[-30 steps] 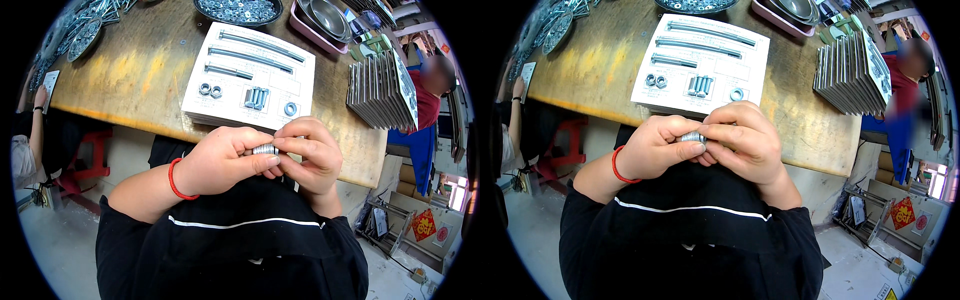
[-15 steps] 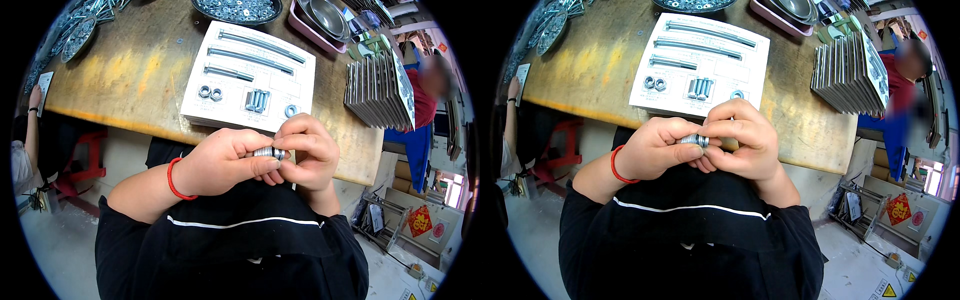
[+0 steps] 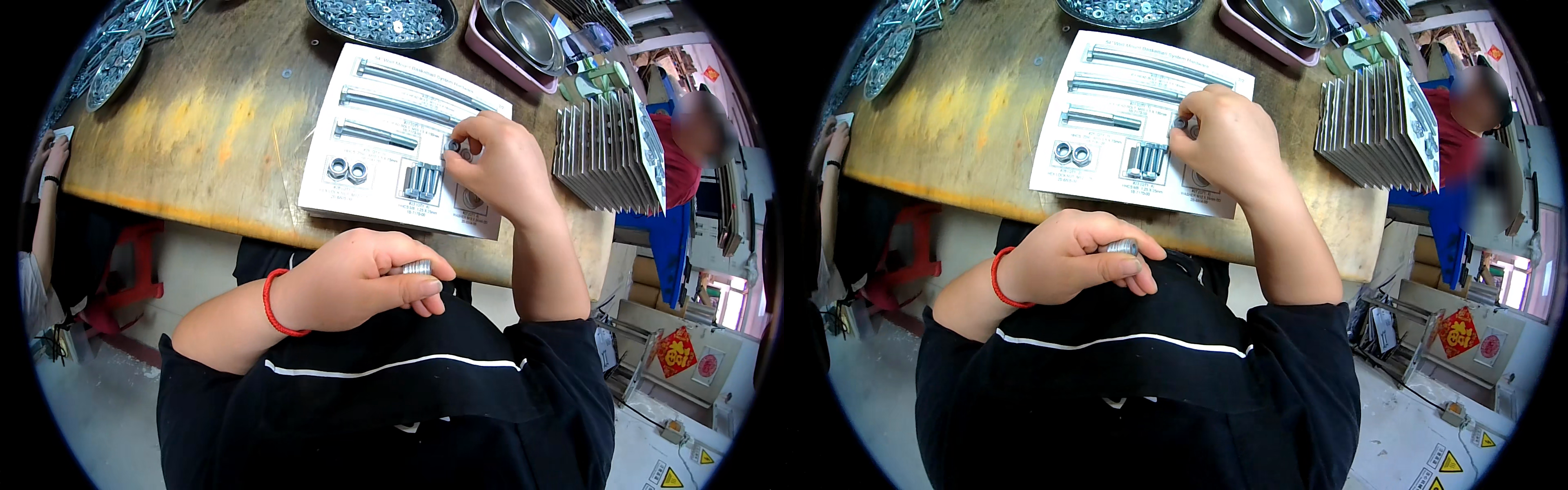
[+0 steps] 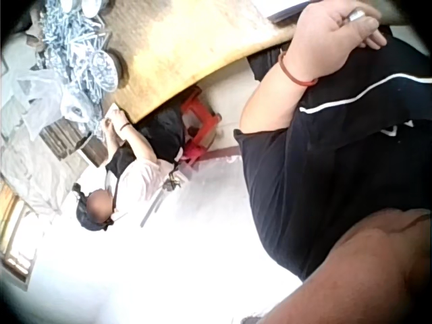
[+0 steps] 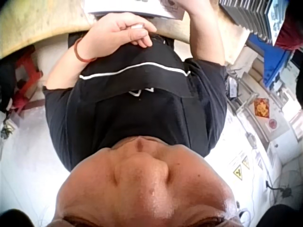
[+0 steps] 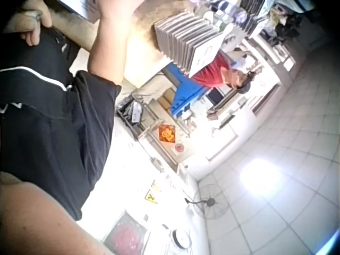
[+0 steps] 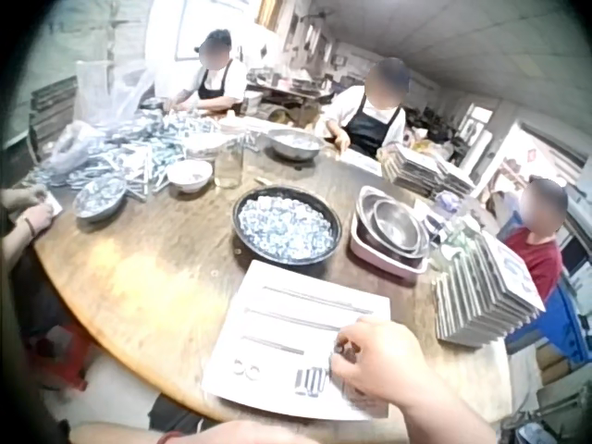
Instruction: The person assembles metal fasteners by hand, picking up bolts and nuts from bowls and screwing them together. The person then places the assembled units onto a white cardboard display sheet, arranging them in specific slots. The process is repeated continuously with various sizes of hardware.
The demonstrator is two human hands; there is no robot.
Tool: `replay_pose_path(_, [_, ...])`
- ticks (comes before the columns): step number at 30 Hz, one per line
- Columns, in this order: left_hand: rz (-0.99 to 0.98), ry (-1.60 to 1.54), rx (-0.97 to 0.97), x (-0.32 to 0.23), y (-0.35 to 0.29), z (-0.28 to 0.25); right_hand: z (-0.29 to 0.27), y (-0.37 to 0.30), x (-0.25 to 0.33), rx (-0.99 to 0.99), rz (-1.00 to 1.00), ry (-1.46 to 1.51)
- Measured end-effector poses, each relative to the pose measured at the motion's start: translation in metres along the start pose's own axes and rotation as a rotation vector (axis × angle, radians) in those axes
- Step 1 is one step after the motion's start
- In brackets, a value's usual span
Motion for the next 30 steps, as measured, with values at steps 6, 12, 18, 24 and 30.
replay_pose_path(6, [0.054,0.036,-0.077,0.001,-0.001,-0.008,-0.013,-0.009,0.009,-0.044,-0.035,0.135])
replay_pose_path(12, [0.242,0.235,-0.125,0.005,0.008,-0.008,-0.021,-0.058,0.041,-0.019,-0.397,0.667])
replay_pose_path(18, [0.168,0.314,-0.106,0.009,0.011,-0.001,-0.002,-0.077,0.032,-0.139,-0.379,0.690])
replay_pose_path(24, [0.166,0.306,-0.109,0.008,0.011,0.008,0.000,-0.085,0.026,-0.176,-0.406,0.764])
replay_pose_path(30, [0.118,0.258,-0.089,0.011,0.010,0.013,0.001,-0.088,0.027,-0.127,-0.422,0.788])
Point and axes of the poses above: each hand's wrist, its own y-axis towards the middle knuckle, its own z-axis out of the palm, x = y × z, the point moved 3 cm from there along y, towards the middle knuckle
